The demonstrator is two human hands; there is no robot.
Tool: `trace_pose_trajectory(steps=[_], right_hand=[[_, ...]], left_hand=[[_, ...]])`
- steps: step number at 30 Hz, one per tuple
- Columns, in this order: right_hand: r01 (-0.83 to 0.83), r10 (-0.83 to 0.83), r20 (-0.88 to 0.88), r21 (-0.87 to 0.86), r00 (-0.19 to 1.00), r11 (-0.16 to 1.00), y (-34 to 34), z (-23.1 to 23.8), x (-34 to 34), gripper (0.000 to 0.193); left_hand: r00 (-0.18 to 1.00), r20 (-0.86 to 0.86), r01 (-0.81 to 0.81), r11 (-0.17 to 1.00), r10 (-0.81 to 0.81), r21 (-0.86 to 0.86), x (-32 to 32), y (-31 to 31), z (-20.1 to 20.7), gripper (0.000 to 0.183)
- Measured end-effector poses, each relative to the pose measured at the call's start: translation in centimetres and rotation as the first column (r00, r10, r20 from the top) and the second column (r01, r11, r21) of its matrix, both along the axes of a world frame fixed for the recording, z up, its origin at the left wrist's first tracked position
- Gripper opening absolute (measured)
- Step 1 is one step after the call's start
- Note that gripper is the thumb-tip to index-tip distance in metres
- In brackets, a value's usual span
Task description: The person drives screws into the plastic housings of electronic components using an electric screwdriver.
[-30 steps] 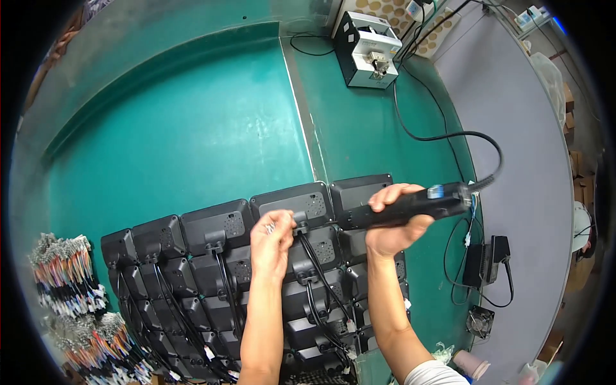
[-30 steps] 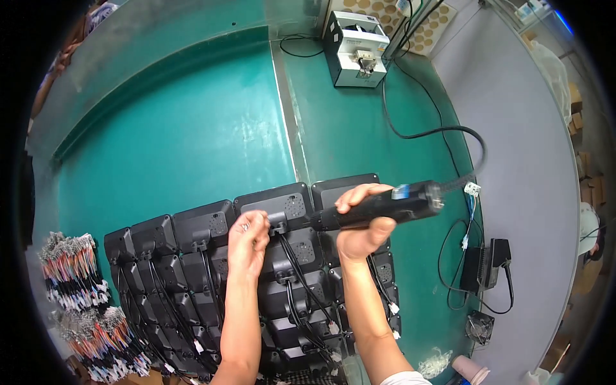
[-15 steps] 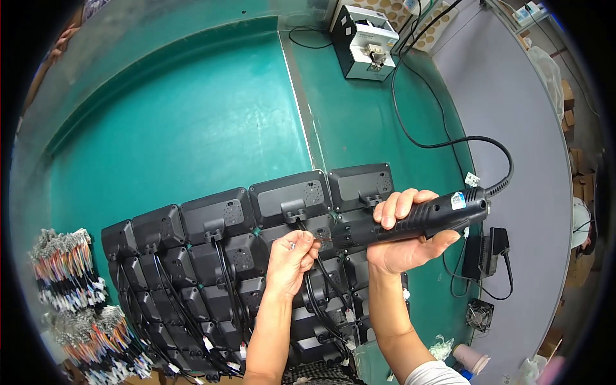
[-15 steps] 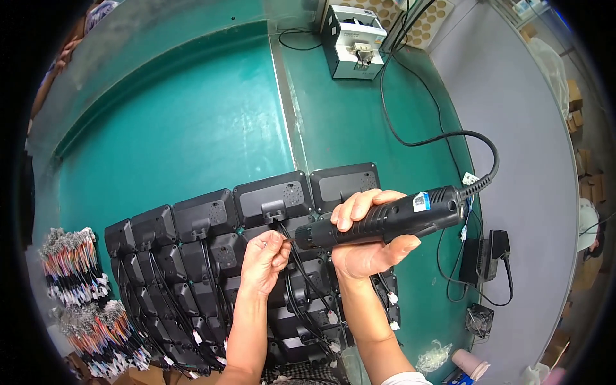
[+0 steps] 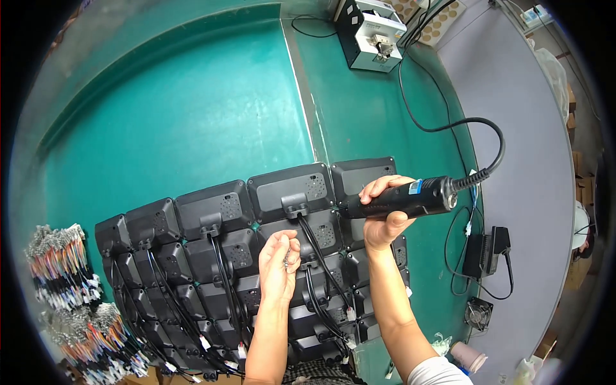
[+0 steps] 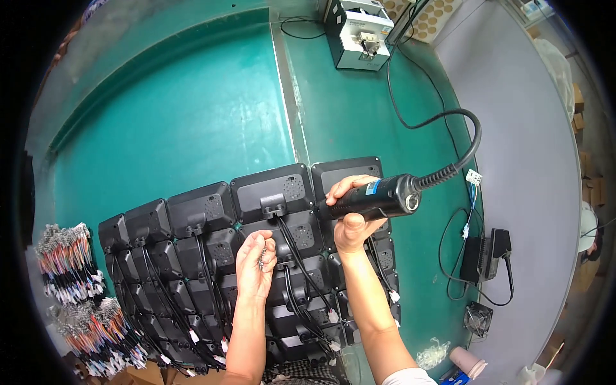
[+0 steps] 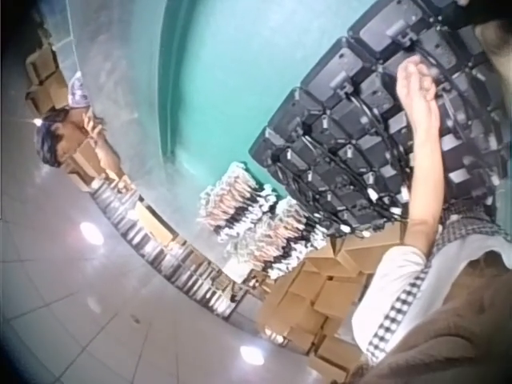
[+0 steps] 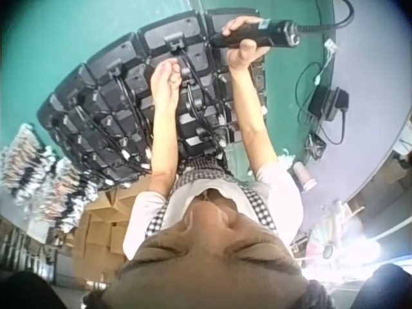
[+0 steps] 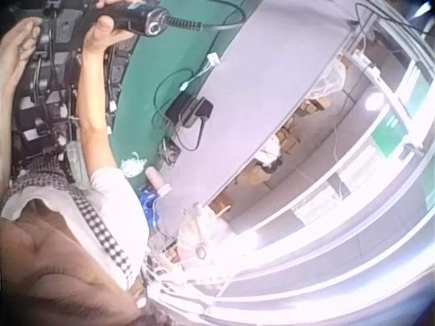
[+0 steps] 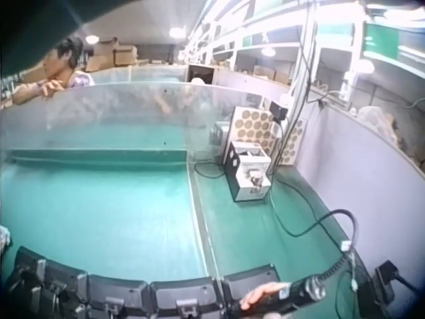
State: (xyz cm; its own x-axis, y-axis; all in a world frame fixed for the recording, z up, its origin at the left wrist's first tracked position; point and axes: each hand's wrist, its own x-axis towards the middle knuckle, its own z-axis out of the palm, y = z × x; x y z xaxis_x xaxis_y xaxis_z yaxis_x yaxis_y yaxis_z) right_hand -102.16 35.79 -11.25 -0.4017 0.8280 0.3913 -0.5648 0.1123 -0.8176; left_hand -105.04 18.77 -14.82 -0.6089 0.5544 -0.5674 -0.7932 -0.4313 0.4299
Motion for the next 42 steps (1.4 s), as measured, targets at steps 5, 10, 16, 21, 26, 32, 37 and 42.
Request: trace_pose_trajectory(steps=[5, 10, 16, 21, 26, 32, 37, 42], right_hand=[[0.007, -0.011, 0.081, 0.062, 0.997, 0.998, -0.6, -0.8, -0.3, 0.069], [-0.047, 0.037, 0.095, 0.104, 0.995, 0.994, -1.1, -1.4, -0.5, 0.07], [-0.043, 0.04, 0.047, 0.065, 0.998, 0.997, -1.0, -1.3, -0.4, 0.069], [-0.001, -0.003, -0.023, -0.149, 1.0, 0.989, 0.0, -0.2, 0.2, 0.055], [-0.086, 0.039, -0.188, -0.25, 0.981, 0.965, -3.0, 5.1, 2.1, 0.06], [-0.13, 0.065, -0.238, -0.269, 0.969, 0.954, -4.3, 5.9, 3.5, 0.061], [-0.102, 0.04, -0.215, -0.285, 0.976, 0.953, -4.8, 5.9, 4.2, 0.061], [-0.105, 0.048, -0.194, -0.296, 0.98, 0.949, -4.7, 6.0, 5.0, 0.062]], left_hand=[[0.999, -0.002, 0.037, 0.999, -0.037, -0.011, 0.0, 0.0, -0.6, 0.015], [0.998, -0.025, 0.057, 0.998, -0.057, -0.005, 0.1, -0.2, -0.9, 0.013], [0.998, -0.047, 0.041, 0.999, -0.04, 0.027, -0.1, -0.4, -0.8, 0.012], [0.999, -0.01, 0.046, 0.997, -0.045, 0.062, 0.1, -0.6, -1.4, 0.012], [0.996, 0.023, 0.088, 0.99, -0.091, 0.113, 0.7, -1.6, 1.0, 0.012], [0.987, 0.039, 0.15, 0.981, -0.156, 0.125, 2.1, -1.1, 1.8, 0.009], [0.928, -0.094, 0.359, 0.933, -0.36, -0.028, 1.9, -1.6, 2.4, 0.017], [0.821, -0.165, 0.523, 0.836, -0.547, -0.169, 1.4, -2.0, 2.9, 0.036]])
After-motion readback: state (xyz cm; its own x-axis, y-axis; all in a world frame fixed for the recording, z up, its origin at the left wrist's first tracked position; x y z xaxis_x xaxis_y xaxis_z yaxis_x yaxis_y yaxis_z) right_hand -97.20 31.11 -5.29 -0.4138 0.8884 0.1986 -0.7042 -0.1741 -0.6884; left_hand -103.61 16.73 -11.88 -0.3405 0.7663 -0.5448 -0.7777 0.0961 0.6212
